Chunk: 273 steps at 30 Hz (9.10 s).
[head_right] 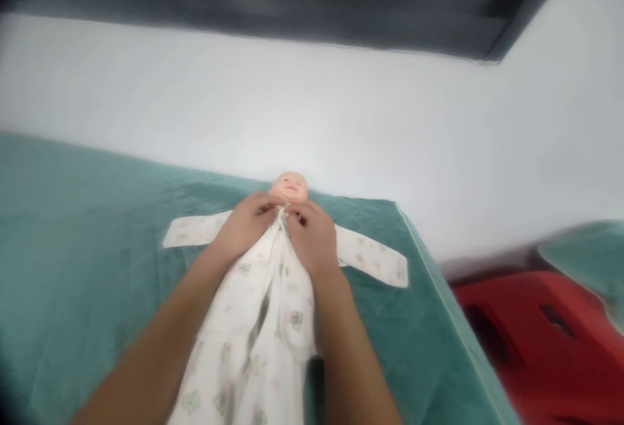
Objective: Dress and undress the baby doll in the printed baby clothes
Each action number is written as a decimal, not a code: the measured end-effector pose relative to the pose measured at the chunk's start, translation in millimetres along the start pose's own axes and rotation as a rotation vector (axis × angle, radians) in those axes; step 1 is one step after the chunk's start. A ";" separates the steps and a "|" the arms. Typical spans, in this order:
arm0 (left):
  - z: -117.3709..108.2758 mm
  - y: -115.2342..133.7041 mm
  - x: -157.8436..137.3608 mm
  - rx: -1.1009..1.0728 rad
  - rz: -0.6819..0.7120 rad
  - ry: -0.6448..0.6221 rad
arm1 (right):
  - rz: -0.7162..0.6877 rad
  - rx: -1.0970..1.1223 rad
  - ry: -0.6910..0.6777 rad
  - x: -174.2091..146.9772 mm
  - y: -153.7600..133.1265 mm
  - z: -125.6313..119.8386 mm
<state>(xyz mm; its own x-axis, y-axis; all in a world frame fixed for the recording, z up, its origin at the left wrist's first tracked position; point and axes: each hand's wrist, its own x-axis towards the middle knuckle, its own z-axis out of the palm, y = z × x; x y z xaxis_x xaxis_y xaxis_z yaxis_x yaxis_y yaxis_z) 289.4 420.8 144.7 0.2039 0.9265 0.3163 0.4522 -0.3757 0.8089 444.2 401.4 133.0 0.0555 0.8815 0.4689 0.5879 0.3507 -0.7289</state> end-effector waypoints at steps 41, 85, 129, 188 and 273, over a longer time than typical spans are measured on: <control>-16.1 15.6 -43.8 -0.163 -0.080 -0.079 | 0.465 0.647 -0.242 -39.9 -13.9 -24.9; -21.5 7.9 -47.5 -0.390 -0.132 -0.113 | 0.226 0.075 -0.289 -44.3 -42.9 -14.9; -48.9 22.9 -59.6 0.007 0.074 -0.474 | 0.239 -0.457 -0.645 -55.1 -78.2 -57.3; -49.0 27.2 -63.9 -0.377 -0.195 -0.659 | 0.418 0.609 -0.593 -63.1 -48.6 -39.3; -43.0 24.8 -65.6 -0.390 -0.089 -0.487 | 0.450 0.534 -0.545 -66.0 -45.1 -34.3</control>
<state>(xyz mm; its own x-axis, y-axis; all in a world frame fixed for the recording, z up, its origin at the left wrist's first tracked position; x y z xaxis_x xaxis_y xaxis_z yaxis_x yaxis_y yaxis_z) 249.9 351.6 165.3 0.5936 0.8031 0.0521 0.1543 -0.1771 0.9720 441.7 316.5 152.0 -0.2816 0.9517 -0.1221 0.1403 -0.0850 -0.9865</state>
